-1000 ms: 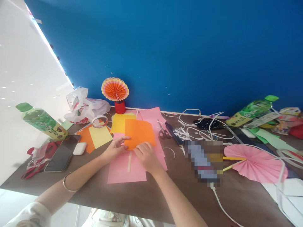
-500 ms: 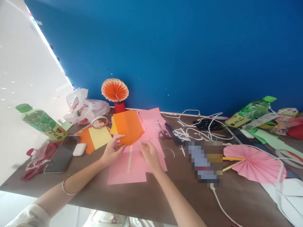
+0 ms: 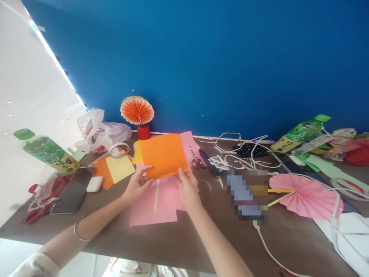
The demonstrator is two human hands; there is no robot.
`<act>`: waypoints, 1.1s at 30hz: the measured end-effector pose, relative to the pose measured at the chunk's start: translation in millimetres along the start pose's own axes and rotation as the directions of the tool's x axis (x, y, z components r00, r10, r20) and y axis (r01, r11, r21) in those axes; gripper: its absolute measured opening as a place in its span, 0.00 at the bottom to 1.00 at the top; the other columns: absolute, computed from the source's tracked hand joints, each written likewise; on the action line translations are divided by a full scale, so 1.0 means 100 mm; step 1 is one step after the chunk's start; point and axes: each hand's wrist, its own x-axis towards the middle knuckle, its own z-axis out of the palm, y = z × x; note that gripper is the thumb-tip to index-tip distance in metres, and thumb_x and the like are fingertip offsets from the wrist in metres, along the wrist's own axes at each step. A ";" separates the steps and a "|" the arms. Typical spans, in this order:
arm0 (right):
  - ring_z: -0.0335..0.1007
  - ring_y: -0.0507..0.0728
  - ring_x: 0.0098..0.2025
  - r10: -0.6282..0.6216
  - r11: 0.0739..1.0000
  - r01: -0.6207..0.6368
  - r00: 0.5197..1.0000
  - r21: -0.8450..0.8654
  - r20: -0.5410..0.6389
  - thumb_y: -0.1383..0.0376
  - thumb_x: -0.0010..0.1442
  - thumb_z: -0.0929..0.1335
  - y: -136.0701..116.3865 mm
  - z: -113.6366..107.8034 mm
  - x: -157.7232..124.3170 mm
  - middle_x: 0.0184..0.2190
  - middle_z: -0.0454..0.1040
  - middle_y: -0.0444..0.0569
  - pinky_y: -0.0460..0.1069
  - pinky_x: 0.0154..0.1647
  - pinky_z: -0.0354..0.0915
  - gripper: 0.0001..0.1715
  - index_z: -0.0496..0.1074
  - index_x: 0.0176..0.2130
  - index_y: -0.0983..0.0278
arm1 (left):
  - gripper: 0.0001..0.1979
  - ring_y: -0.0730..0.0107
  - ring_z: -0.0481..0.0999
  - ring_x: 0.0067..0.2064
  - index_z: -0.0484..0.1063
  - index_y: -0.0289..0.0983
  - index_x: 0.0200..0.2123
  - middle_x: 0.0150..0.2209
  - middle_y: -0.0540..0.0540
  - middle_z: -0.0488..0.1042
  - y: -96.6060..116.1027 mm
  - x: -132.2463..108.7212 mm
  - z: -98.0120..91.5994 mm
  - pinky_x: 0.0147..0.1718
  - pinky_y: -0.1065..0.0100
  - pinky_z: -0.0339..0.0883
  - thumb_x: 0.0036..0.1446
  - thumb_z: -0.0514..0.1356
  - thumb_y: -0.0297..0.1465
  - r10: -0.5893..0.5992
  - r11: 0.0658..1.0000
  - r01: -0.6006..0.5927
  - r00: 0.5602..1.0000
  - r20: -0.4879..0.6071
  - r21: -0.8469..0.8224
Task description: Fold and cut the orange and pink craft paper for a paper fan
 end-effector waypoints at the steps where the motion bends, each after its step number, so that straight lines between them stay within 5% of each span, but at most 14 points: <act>1: 0.72 0.54 0.40 -0.019 1.000 0.019 1.000 -0.017 -0.007 0.60 0.46 0.73 -0.01 -0.01 0.01 0.41 0.75 0.46 0.49 0.40 0.69 0.17 0.73 0.38 0.60 | 0.19 0.67 0.74 0.43 0.60 0.42 0.49 0.49 0.43 0.64 0.01 0.00 0.00 0.42 0.66 0.69 0.53 0.58 0.32 -0.022 1.000 0.022 1.000 0.001 -0.020; 6: 0.71 0.56 0.39 -0.165 0.969 0.162 0.986 -0.188 0.003 0.56 0.49 0.71 -0.01 -0.12 0.07 0.37 0.75 0.48 0.50 0.40 0.67 0.16 0.73 0.35 0.63 | 0.28 0.67 0.74 0.40 0.58 0.46 0.52 0.50 0.45 0.65 0.08 0.06 -0.08 0.39 0.65 0.70 0.48 0.63 0.32 -0.152 0.967 0.117 0.977 -0.147 -0.226; 10: 0.70 0.56 0.36 -0.188 0.929 0.184 0.982 -0.321 0.017 0.54 0.48 0.70 -0.01 -0.18 0.12 0.32 0.75 0.48 0.50 0.38 0.66 0.17 0.71 0.30 0.65 | 0.36 0.68 0.75 0.37 0.52 0.45 0.57 0.36 0.49 0.73 0.08 0.15 -0.23 0.39 0.64 0.68 0.46 0.64 0.33 -0.272 0.916 0.203 0.948 -0.166 -0.346; 13: 0.70 0.56 0.34 -0.193 0.902 0.188 0.981 -0.388 0.026 0.53 0.48 0.70 -0.03 -0.20 0.13 0.29 0.73 0.47 0.50 0.36 0.66 0.17 0.70 0.28 0.66 | 0.23 0.67 0.75 0.37 0.68 0.36 0.45 0.34 0.45 0.75 0.09 0.20 -0.30 0.40 0.66 0.67 0.45 0.65 0.36 -0.302 0.930 0.276 0.950 -0.075 -0.245; 18: 0.70 0.57 0.33 -0.247 0.826 0.202 0.969 -0.526 -0.016 0.53 0.45 0.71 -0.05 -0.19 0.14 0.27 0.73 0.48 0.51 0.36 0.65 0.18 0.71 0.28 0.66 | 0.16 0.62 0.75 0.40 0.73 0.34 0.38 0.38 0.43 0.75 0.10 0.16 -0.25 0.39 0.66 0.69 0.49 0.61 0.40 -0.235 0.972 0.236 0.971 0.043 -0.014; 22: 0.71 0.56 0.33 -0.283 0.838 0.223 0.958 -0.498 -0.047 0.53 0.43 0.72 -0.06 -0.20 0.18 0.30 0.75 0.49 0.50 0.34 0.66 0.20 0.72 0.31 0.66 | 0.18 0.62 0.76 0.37 0.72 0.34 0.39 0.37 0.43 0.75 0.06 0.14 -0.23 0.34 0.66 0.70 0.51 0.59 0.41 -0.245 0.961 0.237 0.969 0.039 0.146; 26: 0.67 0.53 0.24 -0.351 0.793 0.272 0.935 -0.546 -0.044 0.53 0.47 0.69 -0.13 -0.32 0.25 0.22 0.71 0.45 0.50 0.29 0.64 0.18 0.71 0.30 0.65 | 0.17 0.63 0.75 0.36 0.73 0.34 0.36 0.34 0.45 0.76 0.04 0.15 -0.27 0.32 0.68 0.69 0.50 0.58 0.42 -0.164 0.947 0.175 0.984 -0.063 0.269; 29: 0.68 0.55 0.28 -0.520 0.558 0.333 0.854 -0.760 -0.008 0.53 0.53 0.64 -0.22 -0.49 0.34 0.26 0.73 0.49 0.51 0.33 0.63 0.18 0.71 0.33 0.65 | 0.17 0.64 0.75 0.35 0.73 0.34 0.33 0.33 0.45 0.76 0.04 0.17 -0.30 0.32 0.68 0.69 0.49 0.59 0.43 -0.112 0.941 0.158 0.980 -0.165 0.300; 31: 0.67 0.59 0.35 -0.579 0.175 0.306 0.801 -0.936 0.154 0.55 0.55 0.62 -0.26 -0.60 0.41 0.32 0.74 0.54 0.54 0.40 0.60 0.18 0.72 0.34 0.66 | 0.17 0.64 0.75 0.35 0.72 0.34 0.33 0.33 0.45 0.75 0.02 0.18 -0.31 0.31 0.68 0.69 0.49 0.59 0.43 -0.125 0.949 0.175 0.972 -0.198 0.264; 33: 0.65 0.62 0.39 -0.550 -0.144 0.197 0.799 -0.970 0.243 0.55 0.57 0.60 -0.28 -0.66 0.47 0.35 0.73 0.57 0.56 0.42 0.56 0.20 0.73 0.35 0.66 | 0.17 0.64 0.75 0.35 0.71 0.34 0.34 0.33 0.44 0.75 0.01 0.18 -0.30 0.32 0.67 0.70 0.50 0.58 0.43 -0.154 0.959 0.195 0.968 -0.201 0.204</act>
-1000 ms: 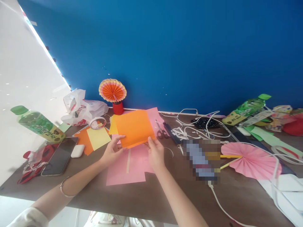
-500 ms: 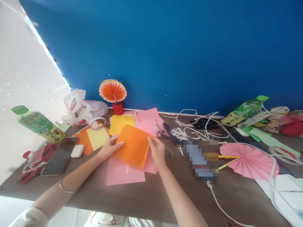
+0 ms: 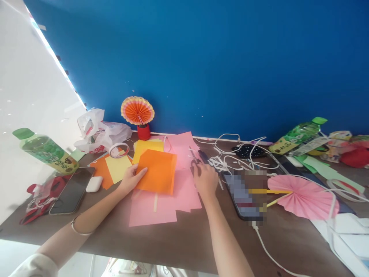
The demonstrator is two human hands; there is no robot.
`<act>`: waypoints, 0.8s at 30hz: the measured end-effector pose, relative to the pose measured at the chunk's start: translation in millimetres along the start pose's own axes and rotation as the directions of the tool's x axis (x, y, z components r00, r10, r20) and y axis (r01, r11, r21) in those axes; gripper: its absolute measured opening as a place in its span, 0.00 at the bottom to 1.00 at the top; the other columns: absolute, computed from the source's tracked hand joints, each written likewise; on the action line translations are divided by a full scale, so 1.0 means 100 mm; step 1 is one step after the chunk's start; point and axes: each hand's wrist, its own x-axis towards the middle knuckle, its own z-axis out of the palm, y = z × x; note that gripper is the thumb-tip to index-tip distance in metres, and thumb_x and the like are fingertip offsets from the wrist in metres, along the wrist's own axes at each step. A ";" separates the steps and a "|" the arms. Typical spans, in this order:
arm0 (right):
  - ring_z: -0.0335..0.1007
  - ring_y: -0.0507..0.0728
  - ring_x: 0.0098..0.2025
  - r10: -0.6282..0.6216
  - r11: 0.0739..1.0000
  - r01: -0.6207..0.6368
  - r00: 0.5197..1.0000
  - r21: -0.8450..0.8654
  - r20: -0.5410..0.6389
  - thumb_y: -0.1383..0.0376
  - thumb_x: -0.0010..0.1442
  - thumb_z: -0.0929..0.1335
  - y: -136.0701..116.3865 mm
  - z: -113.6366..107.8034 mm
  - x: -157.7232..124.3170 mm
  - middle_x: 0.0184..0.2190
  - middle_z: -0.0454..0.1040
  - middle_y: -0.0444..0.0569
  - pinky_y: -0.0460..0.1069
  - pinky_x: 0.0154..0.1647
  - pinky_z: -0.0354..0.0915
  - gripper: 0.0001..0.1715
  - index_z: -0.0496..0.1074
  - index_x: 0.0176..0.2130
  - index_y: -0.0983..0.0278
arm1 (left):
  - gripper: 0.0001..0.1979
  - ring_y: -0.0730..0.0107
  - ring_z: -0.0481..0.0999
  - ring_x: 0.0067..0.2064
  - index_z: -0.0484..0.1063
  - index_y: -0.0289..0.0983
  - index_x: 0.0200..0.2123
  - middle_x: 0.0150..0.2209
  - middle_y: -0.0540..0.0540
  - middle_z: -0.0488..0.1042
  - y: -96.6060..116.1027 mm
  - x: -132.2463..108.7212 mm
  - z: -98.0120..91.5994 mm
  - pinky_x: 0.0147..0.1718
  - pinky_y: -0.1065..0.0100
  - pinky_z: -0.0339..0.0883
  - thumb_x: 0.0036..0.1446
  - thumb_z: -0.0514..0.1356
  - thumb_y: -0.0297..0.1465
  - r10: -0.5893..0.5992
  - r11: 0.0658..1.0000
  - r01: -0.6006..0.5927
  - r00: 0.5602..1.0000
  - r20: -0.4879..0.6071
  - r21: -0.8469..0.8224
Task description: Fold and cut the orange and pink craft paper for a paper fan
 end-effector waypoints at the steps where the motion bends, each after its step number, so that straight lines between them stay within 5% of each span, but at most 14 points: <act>1: 0.64 0.63 0.40 -0.005 0.993 0.007 1.000 -0.118 0.014 0.55 0.57 0.59 0.02 0.01 0.02 0.36 0.73 0.57 0.57 0.42 0.54 0.22 0.74 0.36 0.66 | 0.17 0.64 0.75 0.35 0.71 0.34 0.35 0.34 0.44 0.75 0.00 0.00 0.01 0.32 0.67 0.70 0.50 0.58 0.43 -0.011 1.000 0.011 1.000 0.007 -0.025; 4: 0.63 0.64 0.40 0.065 0.958 -0.053 0.997 -0.282 0.032 0.51 0.57 0.58 0.01 0.04 0.08 0.35 0.72 0.57 0.58 0.42 0.52 0.26 0.75 0.38 0.65 | 0.17 0.64 0.75 0.36 0.71 0.34 0.35 0.34 0.44 0.75 0.00 0.00 0.01 0.33 0.66 0.70 0.50 0.59 0.43 -0.020 0.997 0.021 1.000 0.008 -0.070; 10: 0.67 0.63 0.38 0.190 0.945 -0.125 0.961 -0.302 0.198 0.51 0.53 0.61 0.01 -0.06 0.14 0.34 0.73 0.55 0.57 0.40 0.54 0.23 0.76 0.36 0.63 | 0.18 0.63 0.75 0.37 0.71 0.34 0.36 0.36 0.44 0.76 0.01 0.01 -0.01 0.35 0.66 0.70 0.49 0.60 0.42 -0.032 0.993 0.028 0.999 -0.031 -0.117; 17: 0.69 0.63 0.36 0.109 0.961 -0.046 0.970 -0.274 0.219 0.54 0.53 0.63 0.03 -0.08 0.11 0.32 0.74 0.57 0.54 0.35 0.58 0.20 0.76 0.33 0.65 | 0.19 0.61 0.75 0.37 0.72 0.34 0.36 0.36 0.43 0.76 -0.02 0.03 -0.02 0.35 0.65 0.70 0.47 0.60 0.44 -0.040 0.990 0.031 0.997 -0.068 -0.135; 21: 0.68 0.59 0.36 0.115 0.993 -0.116 0.979 -0.006 0.166 0.56 0.52 0.64 0.11 -0.03 0.11 0.35 0.74 0.55 0.52 0.36 0.61 0.19 0.75 0.37 0.65 | 0.20 0.61 0.75 0.38 0.71 0.33 0.37 0.37 0.43 0.76 0.02 0.03 -0.03 0.35 0.65 0.70 0.48 0.60 0.44 -0.039 0.993 0.030 0.996 -0.085 -0.110; 24: 0.68 0.57 0.34 0.170 0.920 -0.211 0.974 0.331 0.149 0.55 0.49 0.66 0.18 -0.01 0.11 0.34 0.74 0.54 0.52 0.38 0.63 0.22 0.74 0.37 0.67 | 0.19 0.61 0.75 0.38 0.71 0.33 0.37 0.37 0.43 0.75 0.04 0.03 -0.04 0.36 0.64 0.70 0.48 0.60 0.43 -0.034 0.996 0.026 0.995 -0.089 -0.087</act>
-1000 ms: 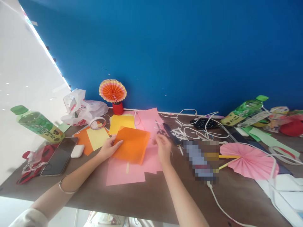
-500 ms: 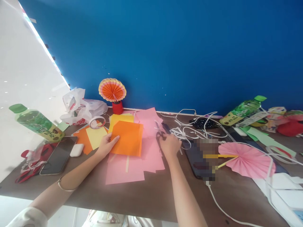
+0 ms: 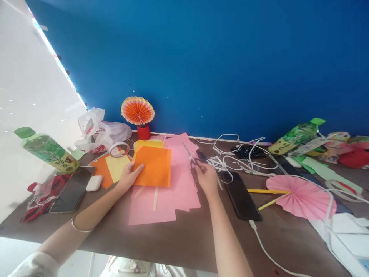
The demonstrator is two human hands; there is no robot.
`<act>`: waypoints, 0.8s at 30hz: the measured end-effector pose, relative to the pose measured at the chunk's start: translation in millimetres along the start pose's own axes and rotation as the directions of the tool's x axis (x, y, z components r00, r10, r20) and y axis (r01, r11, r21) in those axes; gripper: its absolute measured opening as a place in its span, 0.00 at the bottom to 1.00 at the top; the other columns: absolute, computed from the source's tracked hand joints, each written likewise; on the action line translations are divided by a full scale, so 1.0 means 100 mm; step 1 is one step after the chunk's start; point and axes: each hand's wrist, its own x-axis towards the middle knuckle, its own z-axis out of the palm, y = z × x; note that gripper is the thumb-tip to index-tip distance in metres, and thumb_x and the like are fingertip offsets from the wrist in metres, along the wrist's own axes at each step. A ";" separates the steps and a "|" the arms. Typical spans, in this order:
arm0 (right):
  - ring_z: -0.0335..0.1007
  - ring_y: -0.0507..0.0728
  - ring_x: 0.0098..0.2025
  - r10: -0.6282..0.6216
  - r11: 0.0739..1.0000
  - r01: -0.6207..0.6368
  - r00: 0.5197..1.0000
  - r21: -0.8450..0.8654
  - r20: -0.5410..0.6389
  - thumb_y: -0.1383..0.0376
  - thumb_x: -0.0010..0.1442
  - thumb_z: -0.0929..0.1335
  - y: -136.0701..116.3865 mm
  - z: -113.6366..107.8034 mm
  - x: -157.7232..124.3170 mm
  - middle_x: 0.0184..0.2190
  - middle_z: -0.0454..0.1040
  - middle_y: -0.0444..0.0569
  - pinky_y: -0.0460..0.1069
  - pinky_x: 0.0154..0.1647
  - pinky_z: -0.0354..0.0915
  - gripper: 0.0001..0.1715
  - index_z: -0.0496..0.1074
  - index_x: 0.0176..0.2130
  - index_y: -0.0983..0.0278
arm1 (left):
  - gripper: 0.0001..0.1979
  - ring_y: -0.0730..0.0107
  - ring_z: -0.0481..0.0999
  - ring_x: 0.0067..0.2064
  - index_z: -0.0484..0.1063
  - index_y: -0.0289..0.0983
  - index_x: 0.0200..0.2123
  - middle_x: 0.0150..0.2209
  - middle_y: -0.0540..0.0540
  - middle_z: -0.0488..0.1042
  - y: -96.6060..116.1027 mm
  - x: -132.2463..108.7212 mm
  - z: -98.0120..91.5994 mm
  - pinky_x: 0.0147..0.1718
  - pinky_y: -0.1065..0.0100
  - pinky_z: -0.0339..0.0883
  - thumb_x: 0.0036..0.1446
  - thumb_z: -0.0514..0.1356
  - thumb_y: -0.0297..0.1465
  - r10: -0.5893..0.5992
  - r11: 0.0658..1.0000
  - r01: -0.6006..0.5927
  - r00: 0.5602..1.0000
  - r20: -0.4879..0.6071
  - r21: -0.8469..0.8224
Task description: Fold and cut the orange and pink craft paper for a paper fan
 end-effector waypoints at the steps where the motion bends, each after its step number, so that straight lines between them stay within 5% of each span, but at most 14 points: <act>1: 0.68 0.57 0.34 0.037 0.993 -0.036 0.999 0.111 -0.007 0.55 0.47 0.67 0.01 0.00 0.00 0.34 0.74 0.53 0.52 0.37 0.63 0.22 0.74 0.36 0.68 | 0.19 0.61 0.75 0.38 0.71 0.33 0.37 0.37 0.43 0.75 0.00 0.00 0.00 0.36 0.64 0.70 0.48 0.60 0.43 0.002 1.000 -0.002 1.000 0.000 0.003; 6: 0.59 0.49 0.22 0.257 0.807 -0.251 0.964 0.535 0.065 0.57 0.41 0.71 -0.02 -0.01 0.00 0.23 0.68 0.44 0.45 0.23 0.57 0.19 0.72 0.32 0.66 | 0.19 0.61 0.76 0.38 0.71 0.34 0.37 0.38 0.43 0.75 -0.04 0.01 0.00 0.36 0.64 0.70 0.49 0.59 0.43 0.008 1.000 -0.008 1.000 0.005 -0.015; 10: 0.52 0.47 0.18 0.246 0.785 -0.238 0.967 0.572 0.065 0.54 0.46 0.67 -0.06 -0.03 0.00 0.20 0.65 0.43 0.45 0.18 0.53 0.16 0.67 0.27 0.65 | 0.19 0.61 0.75 0.38 0.71 0.34 0.37 0.37 0.43 0.76 -0.07 0.02 -0.01 0.35 0.65 0.70 0.49 0.59 0.43 0.020 1.000 -0.020 1.000 0.011 -0.003; 12: 0.60 0.51 0.22 0.225 0.899 -0.179 0.972 0.400 -0.070 0.55 0.48 0.66 -0.05 -0.05 -0.01 0.24 0.68 0.48 0.48 0.24 0.60 0.16 0.67 0.30 0.66 | 0.18 0.61 0.75 0.38 0.71 0.34 0.37 0.36 0.43 0.76 -0.07 0.02 -0.01 0.34 0.65 0.70 0.49 0.59 0.43 0.029 0.999 -0.029 1.000 0.009 0.014; 14: 0.67 0.59 0.32 0.105 0.994 -0.099 0.970 0.037 -0.219 0.58 0.50 0.65 -0.04 -0.07 -0.03 0.31 0.71 0.56 0.55 0.35 0.63 0.17 0.67 0.36 0.68 | 0.18 0.61 0.75 0.38 0.72 0.34 0.36 0.36 0.43 0.76 -0.07 0.02 -0.01 0.35 0.65 0.70 0.49 0.59 0.43 0.043 0.999 -0.043 0.999 -0.003 0.032; 17: 0.65 0.68 0.44 -0.039 0.897 -0.080 0.965 -0.434 -0.258 0.65 0.55 0.59 -0.03 -0.13 -0.06 0.40 0.68 0.65 0.66 0.44 0.57 0.18 0.64 0.44 0.72 | 0.18 0.60 0.75 0.38 0.72 0.34 0.36 0.36 0.43 0.76 -0.06 0.02 -0.01 0.35 0.65 0.70 0.48 0.59 0.43 0.047 0.998 -0.047 0.999 -0.010 0.042; 24: 0.65 0.70 0.43 -0.048 0.874 -0.114 0.947 -0.471 -0.318 0.67 0.54 0.57 -0.02 -0.27 -0.05 0.39 0.66 0.72 0.60 0.40 0.61 0.22 0.61 0.45 0.80 | 0.18 0.61 0.75 0.37 0.72 0.34 0.36 0.36 0.44 0.76 -0.06 0.01 -0.02 0.34 0.65 0.70 0.49 0.59 0.43 0.045 0.997 -0.045 0.999 0.001 0.067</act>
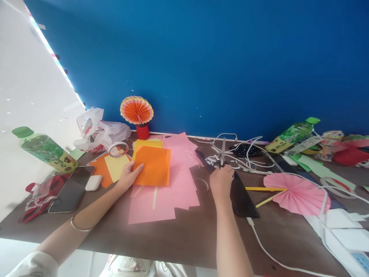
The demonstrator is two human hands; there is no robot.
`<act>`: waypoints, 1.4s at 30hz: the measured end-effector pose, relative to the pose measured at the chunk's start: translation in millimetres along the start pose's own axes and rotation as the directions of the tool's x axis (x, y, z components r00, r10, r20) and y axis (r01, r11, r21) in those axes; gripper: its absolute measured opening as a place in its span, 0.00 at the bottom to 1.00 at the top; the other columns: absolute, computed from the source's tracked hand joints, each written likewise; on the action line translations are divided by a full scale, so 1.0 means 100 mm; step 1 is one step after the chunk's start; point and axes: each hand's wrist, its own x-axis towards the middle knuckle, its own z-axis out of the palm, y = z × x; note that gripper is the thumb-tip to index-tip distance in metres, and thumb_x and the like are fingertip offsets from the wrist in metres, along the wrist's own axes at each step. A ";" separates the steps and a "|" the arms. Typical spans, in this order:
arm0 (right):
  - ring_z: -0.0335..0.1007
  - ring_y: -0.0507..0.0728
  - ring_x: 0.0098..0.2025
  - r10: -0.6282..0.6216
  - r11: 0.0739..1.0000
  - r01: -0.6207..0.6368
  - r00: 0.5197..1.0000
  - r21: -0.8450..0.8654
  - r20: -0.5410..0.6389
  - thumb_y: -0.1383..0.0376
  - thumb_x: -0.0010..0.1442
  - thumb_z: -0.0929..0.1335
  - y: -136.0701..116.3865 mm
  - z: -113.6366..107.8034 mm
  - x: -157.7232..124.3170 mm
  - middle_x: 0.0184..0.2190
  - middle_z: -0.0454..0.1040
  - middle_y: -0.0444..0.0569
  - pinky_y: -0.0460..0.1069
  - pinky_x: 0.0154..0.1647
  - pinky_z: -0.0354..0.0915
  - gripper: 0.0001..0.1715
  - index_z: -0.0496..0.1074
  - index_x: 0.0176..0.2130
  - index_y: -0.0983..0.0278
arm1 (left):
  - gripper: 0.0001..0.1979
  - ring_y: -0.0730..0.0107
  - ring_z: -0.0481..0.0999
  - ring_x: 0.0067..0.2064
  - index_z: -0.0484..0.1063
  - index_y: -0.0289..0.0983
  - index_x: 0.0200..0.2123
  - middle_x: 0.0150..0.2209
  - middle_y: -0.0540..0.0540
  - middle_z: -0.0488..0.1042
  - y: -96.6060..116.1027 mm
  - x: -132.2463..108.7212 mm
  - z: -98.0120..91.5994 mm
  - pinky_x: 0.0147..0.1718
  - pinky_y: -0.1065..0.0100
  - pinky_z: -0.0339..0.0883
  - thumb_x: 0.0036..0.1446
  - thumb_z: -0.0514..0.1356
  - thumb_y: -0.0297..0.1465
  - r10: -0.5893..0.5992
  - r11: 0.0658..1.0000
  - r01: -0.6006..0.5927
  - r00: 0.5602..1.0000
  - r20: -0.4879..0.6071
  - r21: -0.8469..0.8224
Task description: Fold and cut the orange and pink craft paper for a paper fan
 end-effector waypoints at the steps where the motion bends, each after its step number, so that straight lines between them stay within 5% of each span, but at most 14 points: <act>1: 0.65 0.70 0.43 -0.027 0.999 0.027 1.000 -0.019 -0.014 0.67 0.55 0.57 -0.02 -0.01 -0.01 0.39 0.66 0.71 0.61 0.42 0.60 0.21 0.61 0.45 0.79 | 0.18 0.61 0.75 0.37 0.72 0.34 0.36 0.36 0.44 0.76 0.00 0.00 0.00 0.34 0.65 0.70 0.49 0.59 0.43 0.004 1.000 -0.004 1.000 0.000 0.005; 8: 0.65 0.69 0.44 -0.069 0.996 0.068 0.998 -0.057 -0.016 0.66 0.57 0.57 -0.14 -0.03 -0.08 0.39 0.68 0.67 0.66 0.49 0.52 0.20 0.62 0.46 0.75 | 0.18 0.62 0.75 0.37 0.71 0.34 0.37 0.36 0.44 0.76 0.02 -0.01 0.03 0.34 0.66 0.71 0.49 0.59 0.43 -0.002 0.999 0.003 1.000 0.007 -0.035; 12: 0.66 0.65 0.40 0.008 0.981 -0.006 1.000 0.194 -0.012 0.61 0.55 0.60 -0.13 0.01 -0.07 0.37 0.70 0.62 0.59 0.43 0.59 0.18 0.64 0.42 0.71 | 0.19 0.62 0.75 0.38 0.71 0.34 0.38 0.37 0.44 0.76 0.01 -0.01 0.04 0.35 0.66 0.70 0.49 0.59 0.43 0.000 0.999 0.000 1.000 0.007 -0.041; 14: 0.67 0.61 0.34 0.035 0.914 -0.079 0.992 0.397 0.118 0.56 0.54 0.63 -0.20 0.01 -0.12 0.31 0.72 0.56 0.55 0.38 0.61 0.17 0.66 0.36 0.67 | 0.18 0.62 0.75 0.39 0.71 0.34 0.39 0.38 0.44 0.76 0.03 -0.01 0.03 0.36 0.66 0.70 0.50 0.58 0.43 0.016 1.000 -0.016 1.000 -0.027 -0.010; 17: 0.66 0.56 0.31 -0.116 0.727 -0.191 0.913 0.660 0.391 0.52 0.52 0.65 -0.41 -0.02 -0.27 0.27 0.72 0.49 0.51 0.34 0.61 0.18 0.67 0.31 0.64 | 0.18 0.61 0.74 0.42 0.70 0.35 0.41 0.41 0.43 0.75 0.08 0.00 0.01 0.38 0.66 0.69 0.52 0.56 0.42 0.044 0.999 -0.039 0.988 -0.145 0.038; 20: 0.63 0.53 0.27 -0.344 0.577 -0.280 0.769 0.767 0.539 0.51 0.49 0.67 -0.63 -0.11 -0.44 0.22 0.68 0.45 0.47 0.29 0.59 0.18 0.66 0.27 0.64 | 0.18 0.60 0.73 0.45 0.69 0.35 0.42 0.43 0.42 0.74 0.12 0.02 -0.02 0.42 0.65 0.67 0.53 0.55 0.41 0.063 0.997 -0.051 0.958 -0.281 0.051; 24: 0.55 0.49 0.21 -0.451 0.625 -0.314 0.602 0.715 0.658 0.51 0.47 0.69 -0.75 -0.19 -0.57 0.16 0.59 0.39 0.45 0.23 0.51 0.22 0.60 0.19 0.63 | 0.17 0.60 0.71 0.49 0.68 0.36 0.44 0.47 0.42 0.73 0.12 0.05 -0.04 0.46 0.64 0.65 0.54 0.55 0.40 0.044 0.999 -0.036 0.911 -0.411 0.026; 31: 0.46 0.47 0.19 -0.464 0.733 -0.232 0.517 0.639 0.720 0.51 0.48 0.68 -0.68 -0.13 -0.63 0.15 0.49 0.36 0.45 0.22 0.44 0.25 0.52 0.18 0.62 | 0.18 0.59 0.72 0.48 0.68 0.36 0.45 0.46 0.43 0.73 0.09 0.05 -0.06 0.45 0.62 0.67 0.54 0.56 0.40 -0.071 0.997 0.045 0.890 -0.450 -0.069; 42: 0.51 0.47 0.18 -0.509 0.570 -0.540 0.360 0.620 0.782 0.45 0.53 0.62 -0.73 -0.07 -0.64 0.16 0.61 0.42 0.46 0.19 0.43 0.26 0.62 0.23 0.65 | 0.18 0.61 0.73 0.46 0.68 0.37 0.45 0.45 0.42 0.73 0.00 0.01 0.04 0.44 0.63 0.67 0.54 0.56 0.41 0.028 0.991 -0.074 0.931 -0.363 -0.114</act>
